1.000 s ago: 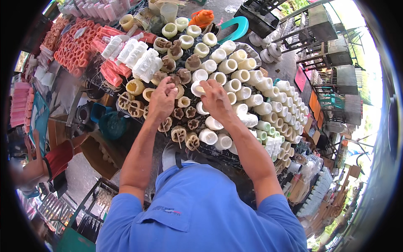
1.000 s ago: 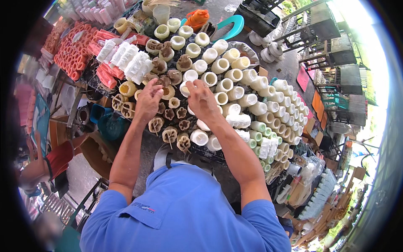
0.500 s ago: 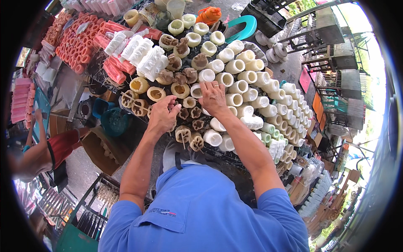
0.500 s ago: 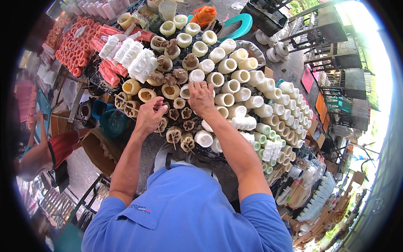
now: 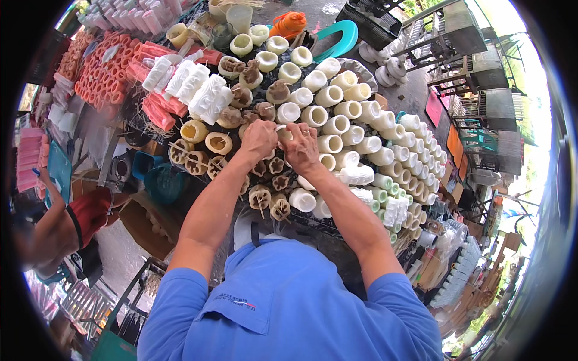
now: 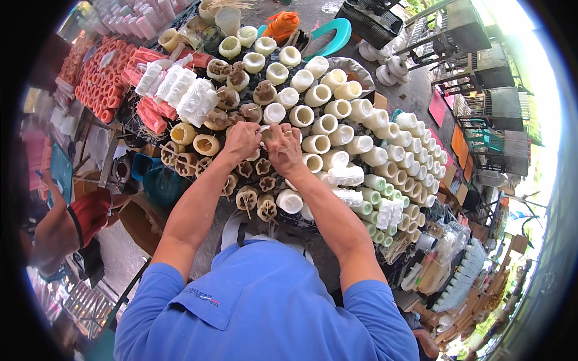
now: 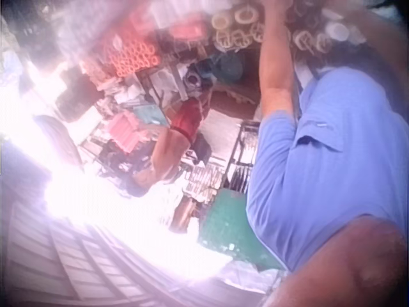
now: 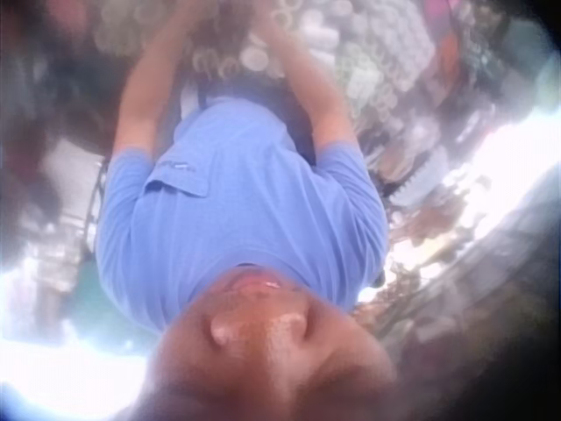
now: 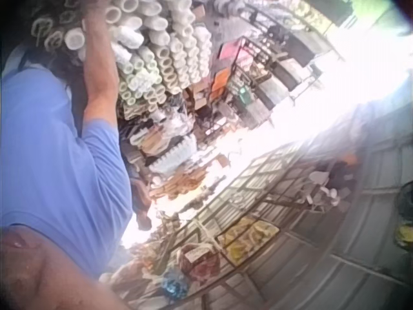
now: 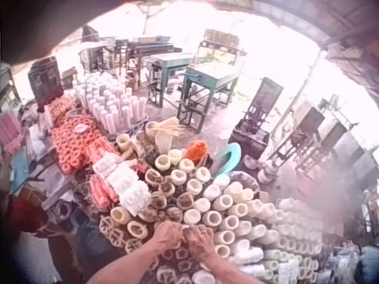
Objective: The person repeatedly picks up white cylindrical candle molds, inserts wicks into the center, and places the assembled candles back onto a tray. The process is continuous and repetitive throughout the clip.
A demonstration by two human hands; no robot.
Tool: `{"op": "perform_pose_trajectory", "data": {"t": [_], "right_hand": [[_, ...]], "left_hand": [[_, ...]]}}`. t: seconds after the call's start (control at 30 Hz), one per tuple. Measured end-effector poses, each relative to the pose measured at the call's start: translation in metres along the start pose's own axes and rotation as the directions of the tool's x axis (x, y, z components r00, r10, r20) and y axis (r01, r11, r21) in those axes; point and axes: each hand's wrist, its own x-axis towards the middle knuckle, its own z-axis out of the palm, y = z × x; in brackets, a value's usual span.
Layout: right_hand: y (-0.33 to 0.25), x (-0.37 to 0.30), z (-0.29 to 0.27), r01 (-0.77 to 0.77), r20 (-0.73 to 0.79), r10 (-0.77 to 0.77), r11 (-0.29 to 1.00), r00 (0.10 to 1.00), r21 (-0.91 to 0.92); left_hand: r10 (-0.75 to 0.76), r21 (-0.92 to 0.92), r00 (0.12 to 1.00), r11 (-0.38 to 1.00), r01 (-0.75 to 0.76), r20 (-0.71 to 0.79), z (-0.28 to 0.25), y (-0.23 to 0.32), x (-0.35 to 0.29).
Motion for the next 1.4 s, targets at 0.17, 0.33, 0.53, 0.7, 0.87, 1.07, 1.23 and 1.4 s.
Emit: {"op": "perform_pose_trajectory", "data": {"t": [0.17, 0.33, 0.53, 0.7, 0.87, 1.07, 1.23, 1.4], "right_hand": [[-0.001, 0.000, -0.011, -0.058, 0.125, 0.050, 0.996, 0.991, 0.067], [0.027, 0.032, -0.020, -0.143, 0.027, 0.141, 0.982, 0.990, 0.122], [0.066, 0.074, -0.012, 0.206, 0.243, -0.179, 0.974, 0.953, -0.091], [0.065, 0.077, -0.001, 0.347, 0.293, -0.278, 0.912, 0.915, -0.218], [0.061, 0.079, -0.035, 0.330, 0.301, -0.271, 0.929, 0.914, -0.166], [0.047, 0.054, -0.142, 0.010, 0.207, -0.045, 0.986, 0.977, 0.167], [0.008, -0.046, -0.252, -0.379, 0.196, 0.337, 0.892, 0.921, 0.246], [-0.032, -0.161, -0.280, -0.836, 0.335, 0.765, 0.510, 0.549, 0.203]], "left_hand": [[-0.069, 0.015, 0.997, 0.998, 0.069, 0.025, 0.005, 0.001, -0.002], [-0.067, 0.003, 0.998, 0.998, 0.067, -0.004, 0.002, 0.003, -0.003], [-0.003, 0.083, 1.000, 0.997, 0.004, -0.020, -0.004, 0.010, -0.011], [-0.132, 0.113, 0.985, 0.986, 0.119, 0.113, -0.006, 0.014, -0.003], [-0.129, 0.148, 0.985, 0.983, 0.112, 0.116, -0.002, 0.010, 0.004], [0.037, 0.036, 0.997, 0.999, -0.035, -0.067, -0.010, 0.010, -0.011], [0.034, -0.367, 0.992, 0.927, -0.078, -0.125, -0.017, 0.045, -0.064], [0.056, -0.585, 0.947, 0.797, 0.150, 0.318, 0.027, 0.106, -0.123]]}}
